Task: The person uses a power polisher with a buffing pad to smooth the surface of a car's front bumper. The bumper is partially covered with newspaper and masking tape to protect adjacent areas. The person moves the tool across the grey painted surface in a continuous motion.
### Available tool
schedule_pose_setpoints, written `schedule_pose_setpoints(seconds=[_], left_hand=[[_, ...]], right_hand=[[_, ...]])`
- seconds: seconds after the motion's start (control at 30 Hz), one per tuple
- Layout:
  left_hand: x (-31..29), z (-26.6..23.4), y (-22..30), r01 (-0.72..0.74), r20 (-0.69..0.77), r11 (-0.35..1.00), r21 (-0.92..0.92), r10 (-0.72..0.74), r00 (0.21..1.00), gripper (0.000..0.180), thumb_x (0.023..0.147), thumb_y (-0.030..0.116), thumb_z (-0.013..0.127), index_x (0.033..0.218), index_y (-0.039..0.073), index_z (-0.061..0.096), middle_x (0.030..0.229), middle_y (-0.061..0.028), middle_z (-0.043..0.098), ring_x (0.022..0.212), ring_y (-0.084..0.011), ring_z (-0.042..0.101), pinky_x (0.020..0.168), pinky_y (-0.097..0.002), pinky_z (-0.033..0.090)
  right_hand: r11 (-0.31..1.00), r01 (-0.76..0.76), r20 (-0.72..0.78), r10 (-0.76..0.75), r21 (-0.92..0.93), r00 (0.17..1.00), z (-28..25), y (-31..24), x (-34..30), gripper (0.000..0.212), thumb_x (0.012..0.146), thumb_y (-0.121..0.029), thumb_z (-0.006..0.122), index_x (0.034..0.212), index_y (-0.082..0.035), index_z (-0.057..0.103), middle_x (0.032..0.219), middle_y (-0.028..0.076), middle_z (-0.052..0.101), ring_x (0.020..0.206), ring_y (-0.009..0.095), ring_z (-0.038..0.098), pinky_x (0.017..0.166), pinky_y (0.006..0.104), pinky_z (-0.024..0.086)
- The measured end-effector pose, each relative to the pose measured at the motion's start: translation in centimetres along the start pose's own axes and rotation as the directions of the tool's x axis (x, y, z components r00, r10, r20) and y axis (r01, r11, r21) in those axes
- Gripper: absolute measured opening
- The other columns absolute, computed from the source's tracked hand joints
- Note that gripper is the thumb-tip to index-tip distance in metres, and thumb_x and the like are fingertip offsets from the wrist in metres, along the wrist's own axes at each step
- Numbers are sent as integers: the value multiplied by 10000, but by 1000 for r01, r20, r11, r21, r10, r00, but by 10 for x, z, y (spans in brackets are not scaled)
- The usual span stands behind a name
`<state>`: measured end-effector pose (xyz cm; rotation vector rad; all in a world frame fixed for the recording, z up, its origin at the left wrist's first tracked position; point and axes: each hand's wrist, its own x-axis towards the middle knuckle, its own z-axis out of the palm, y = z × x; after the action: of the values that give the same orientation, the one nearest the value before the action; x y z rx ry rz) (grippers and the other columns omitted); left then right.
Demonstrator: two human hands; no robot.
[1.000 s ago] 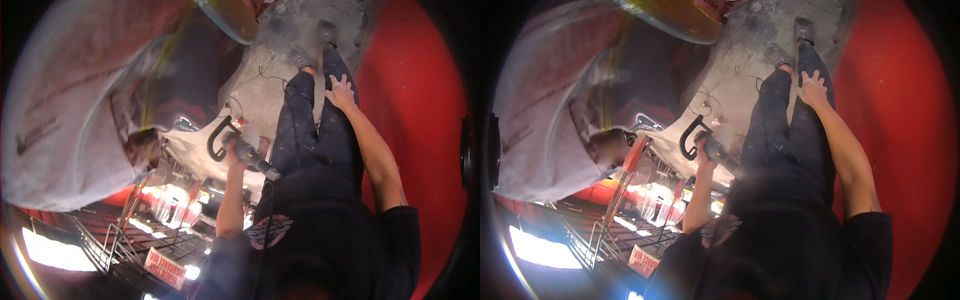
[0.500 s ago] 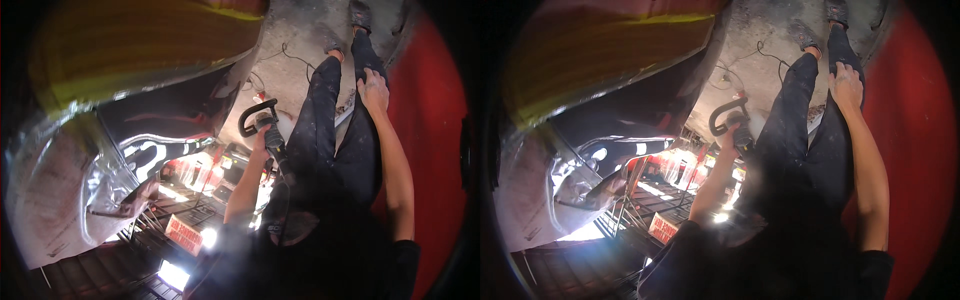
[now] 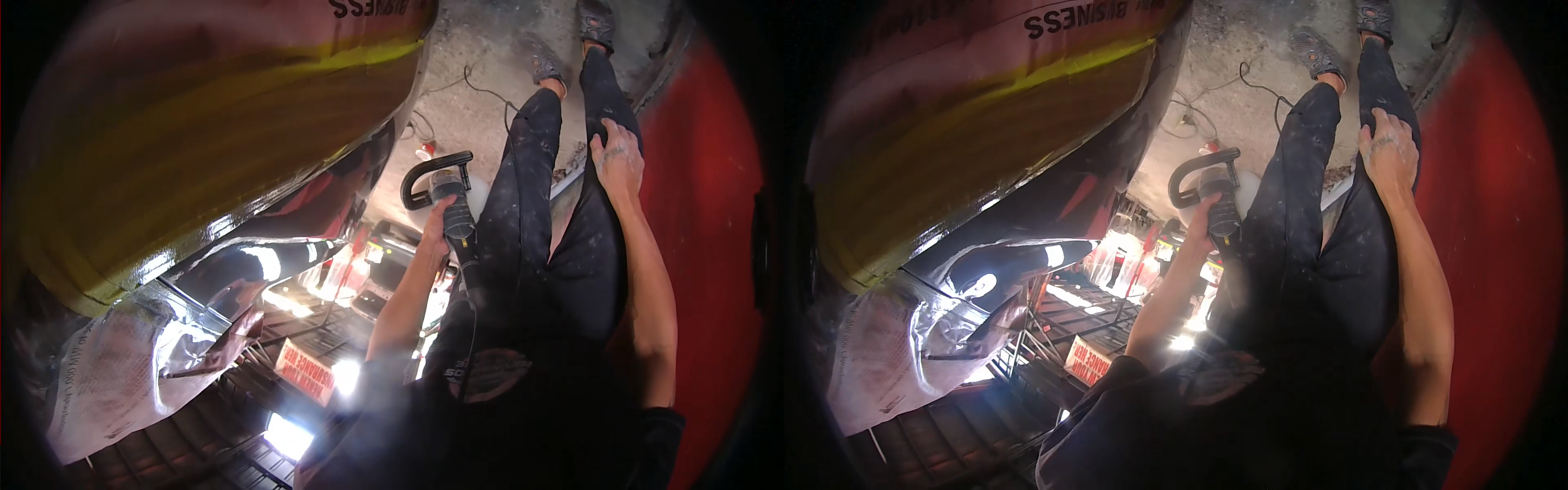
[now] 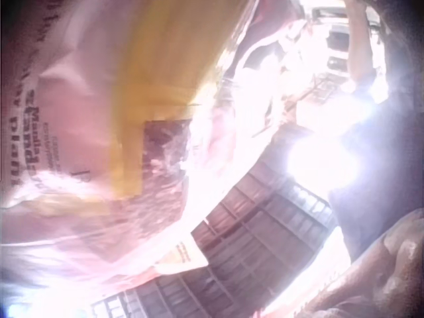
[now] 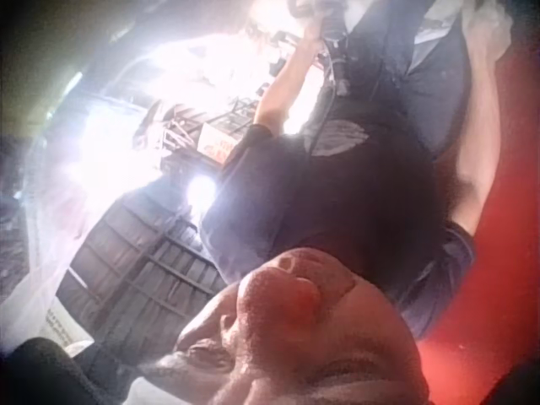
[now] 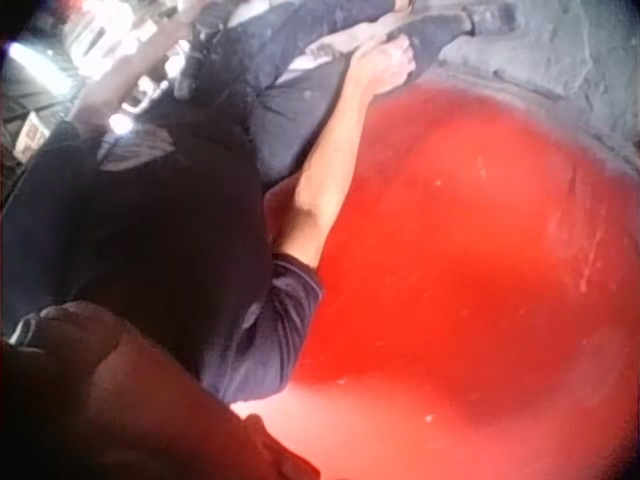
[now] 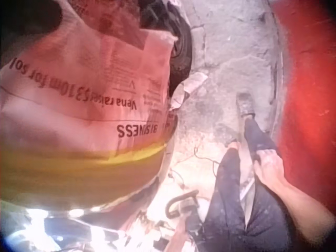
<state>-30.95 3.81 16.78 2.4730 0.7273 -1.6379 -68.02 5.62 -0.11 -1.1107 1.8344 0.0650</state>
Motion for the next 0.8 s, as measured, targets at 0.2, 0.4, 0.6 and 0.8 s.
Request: schedule_pose_setpoints(seconds=[0.2,0.4,0.6,0.8], left_hand=[[-8,16,1,-32,-19,999,37,33,999,247,906,282,704,1014,72,634,777,-57,649,630,-201,657,598,-348,578],[-6,16,0,-41,-8,995,92,42,999,254,914,290,696,1023,71,628,781,-58,648,630,-195,655,593,-350,578],[-3,4,0,-81,18,994,67,80,997,267,960,288,667,1067,49,617,787,-66,659,654,-199,676,592,-352,585],[16,-13,-1,-45,24,998,36,44,999,253,924,292,689,1033,69,638,772,-47,648,627,-192,655,595,-347,577]], right_hand=[[1000,11,-24,-11,29,1000,4,5,-2,360,925,-246,656,1237,-67,635,1139,158,692,1108,380,630,894,487,545],[1000,19,-63,-18,20,998,17,15,9,349,924,-225,661,1232,-65,631,1074,148,694,1034,371,644,860,487,548],[997,67,22,-66,-38,998,31,14,16,400,920,-220,668,1282,-61,610,1056,154,695,1012,358,654,853,473,552],[998,67,-11,-66,22,998,42,11,11,407,909,-196,683,1287,-66,606,1064,162,683,1000,357,653,832,475,551]])
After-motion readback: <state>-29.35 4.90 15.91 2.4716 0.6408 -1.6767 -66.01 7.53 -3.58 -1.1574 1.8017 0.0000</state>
